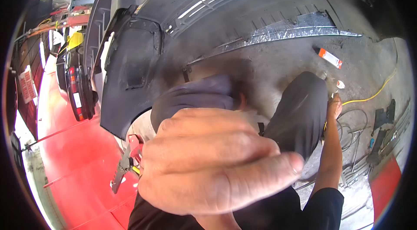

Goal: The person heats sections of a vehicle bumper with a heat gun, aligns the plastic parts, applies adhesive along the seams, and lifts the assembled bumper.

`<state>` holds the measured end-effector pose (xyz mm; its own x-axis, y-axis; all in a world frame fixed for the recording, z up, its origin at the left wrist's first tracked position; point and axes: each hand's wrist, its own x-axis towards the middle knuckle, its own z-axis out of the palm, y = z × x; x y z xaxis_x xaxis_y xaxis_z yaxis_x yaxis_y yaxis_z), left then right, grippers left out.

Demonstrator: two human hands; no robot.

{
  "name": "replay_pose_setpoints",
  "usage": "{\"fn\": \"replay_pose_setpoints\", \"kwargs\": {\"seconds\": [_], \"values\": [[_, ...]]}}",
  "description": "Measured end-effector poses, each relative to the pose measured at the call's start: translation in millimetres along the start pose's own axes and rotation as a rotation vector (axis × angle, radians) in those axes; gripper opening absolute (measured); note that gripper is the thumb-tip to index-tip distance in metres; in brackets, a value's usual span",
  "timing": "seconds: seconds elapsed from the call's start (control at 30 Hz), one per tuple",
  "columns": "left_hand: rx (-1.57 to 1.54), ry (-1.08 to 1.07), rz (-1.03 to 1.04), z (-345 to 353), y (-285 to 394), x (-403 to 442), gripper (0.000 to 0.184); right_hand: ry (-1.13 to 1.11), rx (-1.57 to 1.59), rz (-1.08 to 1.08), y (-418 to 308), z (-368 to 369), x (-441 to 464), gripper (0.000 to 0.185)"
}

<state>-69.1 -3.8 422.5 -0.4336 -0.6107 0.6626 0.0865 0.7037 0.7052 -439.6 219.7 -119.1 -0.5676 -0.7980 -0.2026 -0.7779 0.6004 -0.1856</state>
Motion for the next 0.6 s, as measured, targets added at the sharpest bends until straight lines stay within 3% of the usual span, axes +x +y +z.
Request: {"fn": "replay_pose_setpoints", "kwargs": {"seconds": [0.17, 0.27, 0.33, 0.4, 0.43, 0.53, 0.6], "values": [[0.074, 0.097, -0.01, 4.3, 3.9, -3.9, 0.062, -0.042, 0.058, 0.056, -18.3, -28.8, -4.3, 0.016], [0.271, -0.167, -0.26, -4.6, 7.5, -3.5, 0.052, 0.039, -0.053, 0.071, -16.3, -24.8, -12.1, 0.016], [0.355, -0.403, -0.399, -9.7, -5.5, -5.9, 0.05, -0.215, -0.238, 0.157, 14.2, 6.4, -4.3, 0.019], [0.436, -0.579, -0.492, -18.6, -8.8, -4.6, 0.052, 0.06, 0.08, 0.226, -16.8, -30.1, -19.0, 0.028], [0.501, -0.647, -0.506, -27.0, -8.2, -3.2, 0.05, 0.007, 0.099, 0.252, -31.0, -49.6, -16.9, 0.025], [0.615, -0.622, -0.626, -58.3, -3.2, -13.0, 0.045, 0.034, 0.057, 0.281, -45.5, -76.6, -13.0, 0.018], [0.691, -0.531, -0.777, -78.7, -2.7, -19.7, 0.041, -0.028, 0.029, 0.301, -39.4, -76.7, -5.9, 0.024]]}}
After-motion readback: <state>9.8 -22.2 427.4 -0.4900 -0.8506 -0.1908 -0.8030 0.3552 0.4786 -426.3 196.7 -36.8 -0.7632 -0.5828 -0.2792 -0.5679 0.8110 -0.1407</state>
